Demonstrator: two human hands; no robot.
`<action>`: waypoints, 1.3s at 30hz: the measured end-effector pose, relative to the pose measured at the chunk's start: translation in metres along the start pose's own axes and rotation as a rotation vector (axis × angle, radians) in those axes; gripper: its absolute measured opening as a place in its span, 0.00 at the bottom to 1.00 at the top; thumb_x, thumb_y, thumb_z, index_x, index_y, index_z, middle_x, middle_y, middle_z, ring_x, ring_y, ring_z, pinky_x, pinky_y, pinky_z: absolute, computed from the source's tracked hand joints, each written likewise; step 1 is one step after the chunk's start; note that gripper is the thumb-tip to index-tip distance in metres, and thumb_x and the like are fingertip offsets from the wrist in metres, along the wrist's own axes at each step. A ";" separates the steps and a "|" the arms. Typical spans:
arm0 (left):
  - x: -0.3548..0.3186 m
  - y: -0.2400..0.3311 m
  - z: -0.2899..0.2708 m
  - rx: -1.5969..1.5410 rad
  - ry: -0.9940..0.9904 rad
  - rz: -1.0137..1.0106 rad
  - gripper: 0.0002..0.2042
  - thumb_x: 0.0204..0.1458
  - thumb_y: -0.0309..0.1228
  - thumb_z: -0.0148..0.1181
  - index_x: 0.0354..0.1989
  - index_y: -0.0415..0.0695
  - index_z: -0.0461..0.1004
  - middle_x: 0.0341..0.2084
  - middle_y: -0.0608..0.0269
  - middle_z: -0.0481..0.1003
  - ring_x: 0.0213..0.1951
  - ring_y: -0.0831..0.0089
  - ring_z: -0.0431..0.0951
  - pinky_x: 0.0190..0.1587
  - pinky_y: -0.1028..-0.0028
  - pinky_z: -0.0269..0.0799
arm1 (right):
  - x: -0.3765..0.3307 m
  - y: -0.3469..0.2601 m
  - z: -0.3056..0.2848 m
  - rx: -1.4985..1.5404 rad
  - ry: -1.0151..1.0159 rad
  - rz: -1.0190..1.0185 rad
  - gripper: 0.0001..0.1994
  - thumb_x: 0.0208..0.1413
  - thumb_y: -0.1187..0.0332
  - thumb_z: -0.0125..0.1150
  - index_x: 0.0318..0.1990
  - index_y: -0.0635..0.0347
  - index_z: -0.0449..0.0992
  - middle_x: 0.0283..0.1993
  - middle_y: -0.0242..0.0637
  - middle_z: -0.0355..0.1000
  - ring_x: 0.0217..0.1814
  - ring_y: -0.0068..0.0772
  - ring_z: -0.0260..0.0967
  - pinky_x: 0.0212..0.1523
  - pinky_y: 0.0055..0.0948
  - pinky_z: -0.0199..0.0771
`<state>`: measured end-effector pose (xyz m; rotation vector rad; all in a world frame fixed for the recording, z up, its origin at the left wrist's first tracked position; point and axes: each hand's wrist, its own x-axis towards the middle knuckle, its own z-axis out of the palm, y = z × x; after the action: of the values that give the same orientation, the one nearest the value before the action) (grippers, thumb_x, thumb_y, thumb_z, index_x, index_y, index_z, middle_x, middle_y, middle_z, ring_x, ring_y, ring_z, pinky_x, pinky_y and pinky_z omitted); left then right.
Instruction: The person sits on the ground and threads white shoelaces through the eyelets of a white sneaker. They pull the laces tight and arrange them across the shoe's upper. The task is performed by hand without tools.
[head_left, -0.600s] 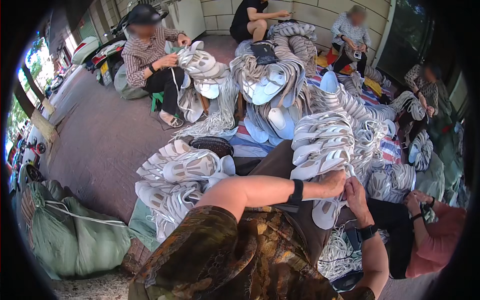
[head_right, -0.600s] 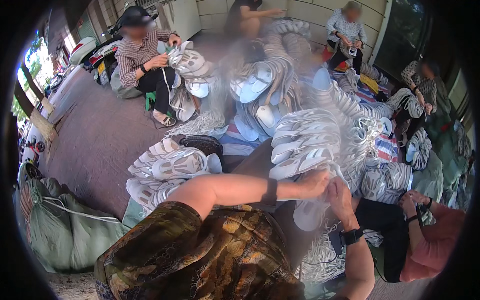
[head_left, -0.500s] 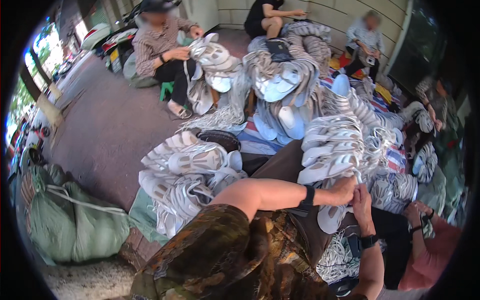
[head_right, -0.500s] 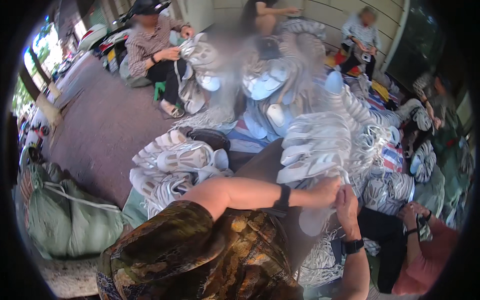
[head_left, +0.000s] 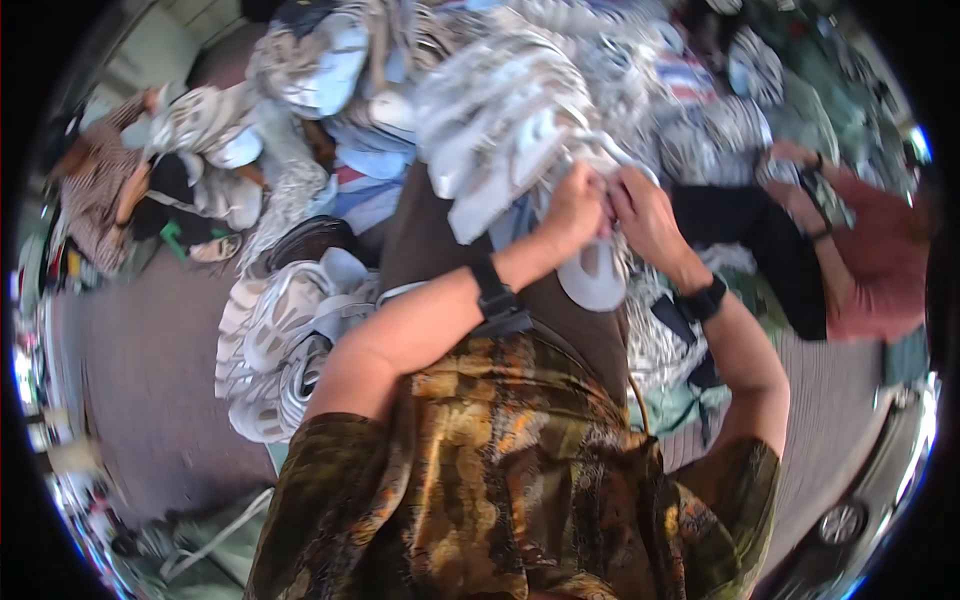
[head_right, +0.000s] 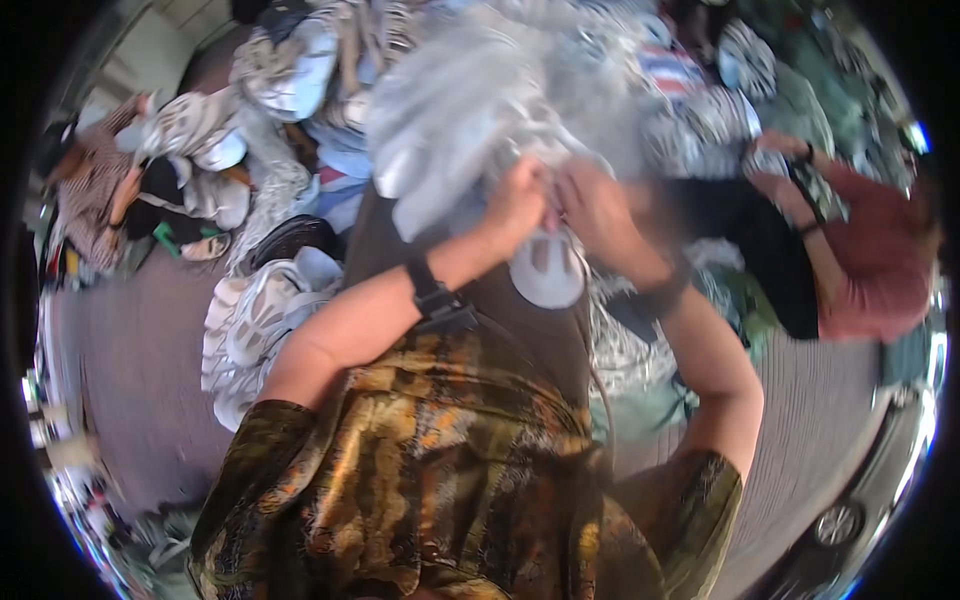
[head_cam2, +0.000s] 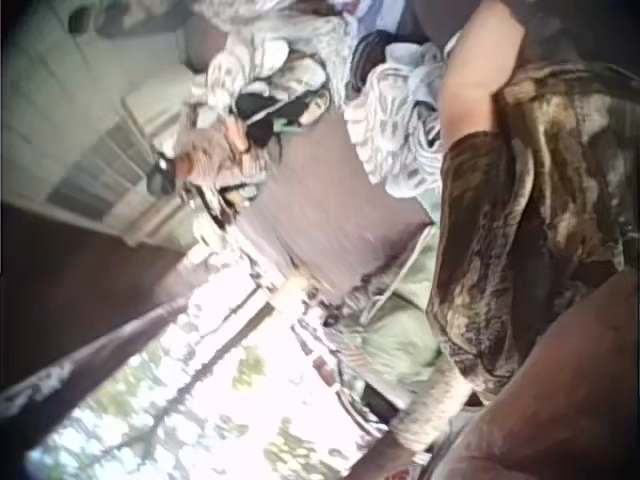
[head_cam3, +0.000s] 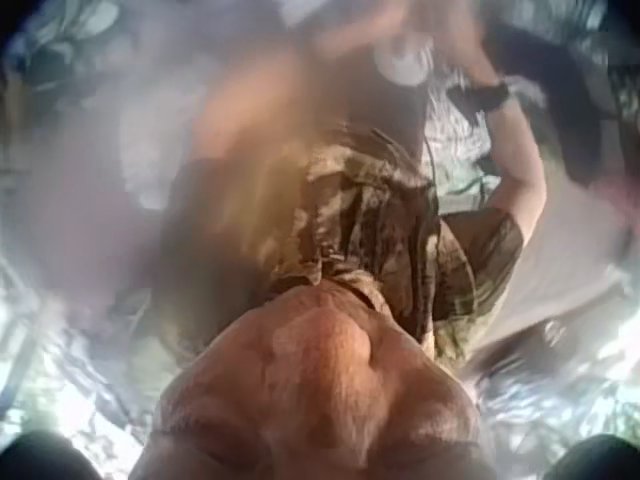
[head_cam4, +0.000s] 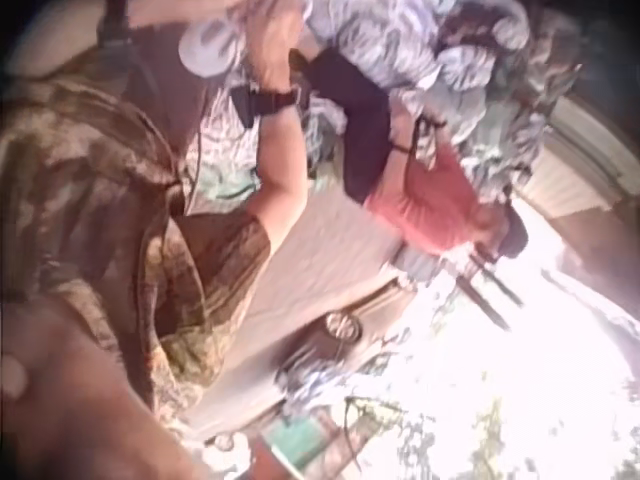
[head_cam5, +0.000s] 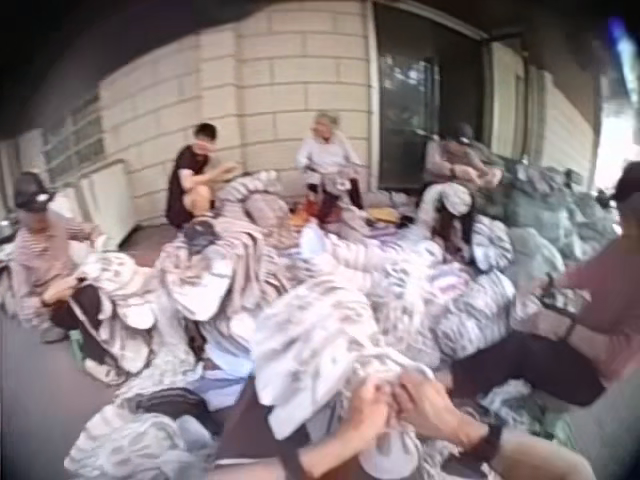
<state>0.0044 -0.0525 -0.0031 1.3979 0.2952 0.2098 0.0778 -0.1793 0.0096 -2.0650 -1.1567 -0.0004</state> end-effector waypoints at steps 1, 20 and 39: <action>0.001 -0.003 0.001 -0.010 -0.011 -0.005 0.06 0.64 0.28 0.42 0.36 0.39 0.62 0.16 0.59 0.70 0.12 0.73 0.70 0.15 0.72 0.67 | -0.001 0.001 -0.003 -0.023 0.003 -0.006 0.07 0.60 0.68 0.51 0.34 0.61 0.69 0.26 0.49 0.69 0.31 0.57 0.68 0.31 0.46 0.66; -0.020 0.016 -0.034 0.224 -0.198 0.252 0.04 0.60 0.23 0.49 0.38 0.37 0.70 0.23 0.58 0.76 0.20 0.77 0.77 0.21 0.77 0.72 | -0.014 -0.012 -0.035 0.013 -0.266 -0.281 0.08 0.47 0.79 0.61 0.37 0.63 0.73 0.39 0.38 0.70 0.42 0.44 0.71 0.42 0.36 0.72; 0.003 0.029 -0.017 0.634 0.022 0.770 0.01 0.49 0.20 0.57 0.30 0.37 0.73 0.33 0.54 0.70 0.35 0.58 0.75 0.38 0.64 0.71 | 0.000 0.012 -0.001 0.551 -0.182 0.193 0.07 0.58 0.67 0.63 0.38 0.60 0.82 0.26 0.26 0.74 0.25 0.14 0.67 0.27 0.17 0.69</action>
<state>0.0025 -0.0306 0.0229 2.0955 -0.2016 0.8172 0.0870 -0.1836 0.0029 -1.6908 -0.9247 0.5483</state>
